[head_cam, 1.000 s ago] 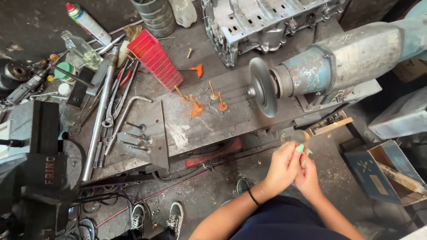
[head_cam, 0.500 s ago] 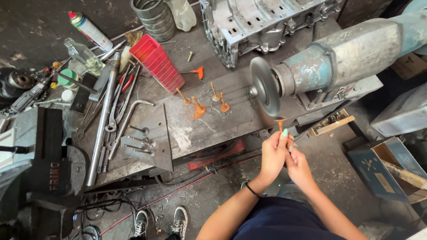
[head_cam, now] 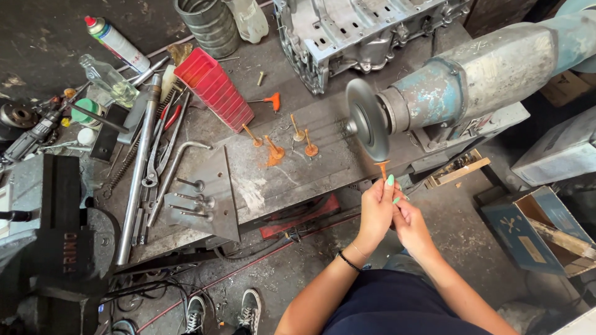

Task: Cleaning engine valves using a bench grinder with a wire wheel attachment

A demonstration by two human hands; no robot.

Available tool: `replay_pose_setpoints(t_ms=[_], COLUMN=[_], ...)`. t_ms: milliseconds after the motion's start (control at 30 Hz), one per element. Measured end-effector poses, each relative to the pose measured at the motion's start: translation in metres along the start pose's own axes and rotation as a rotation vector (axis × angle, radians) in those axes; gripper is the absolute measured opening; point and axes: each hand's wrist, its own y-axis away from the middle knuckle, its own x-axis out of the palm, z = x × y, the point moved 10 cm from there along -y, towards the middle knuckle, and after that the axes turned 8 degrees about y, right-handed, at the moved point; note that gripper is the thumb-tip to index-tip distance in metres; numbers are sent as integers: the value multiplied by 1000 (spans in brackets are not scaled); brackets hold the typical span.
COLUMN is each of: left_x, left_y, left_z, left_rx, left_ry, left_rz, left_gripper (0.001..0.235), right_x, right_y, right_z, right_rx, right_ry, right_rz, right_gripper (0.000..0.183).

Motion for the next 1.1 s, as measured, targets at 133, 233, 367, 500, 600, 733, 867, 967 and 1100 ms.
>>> replay_pose_setpoints(t_ms=[133,233,367,500,600,733,867,967,1100], left_x=[-1,0,1,-1,-2,-4,11,23,27], left_y=[-4,-5,-4,-2,-4,6,31,38,37], left_z=[19,23,22,15,21,0,-55,-66,-69], left_rx=[-8,-26,-38,-56,-54,14,235,394,418], left_ry=[23,46,115,153,169,134,-92,-260,-256], left_rz=[-13,-11,-18,-29,-30,-9,43,118,140], left_gripper=[29,30,30,30,30,29,25,18,13], right_x=[-1,-4,-6,-4,0,4,0,-11,-17], right_y=[-4,-8,-11,-10,-10,-11,-4,-7,-14], right_z=[-9,-20,-33,-27,-18,-28,-18,-50,-63], right_rx=[-2,-10,-28,-32,-25,-56,-102,-160,-176], right_ry=[22,57,111,124,112,93,-20,-42,-39], right_rz=[9,23,29,32,42,86,123,122,135], right_gripper=[25,23,25,27,29,24,17,13,16])
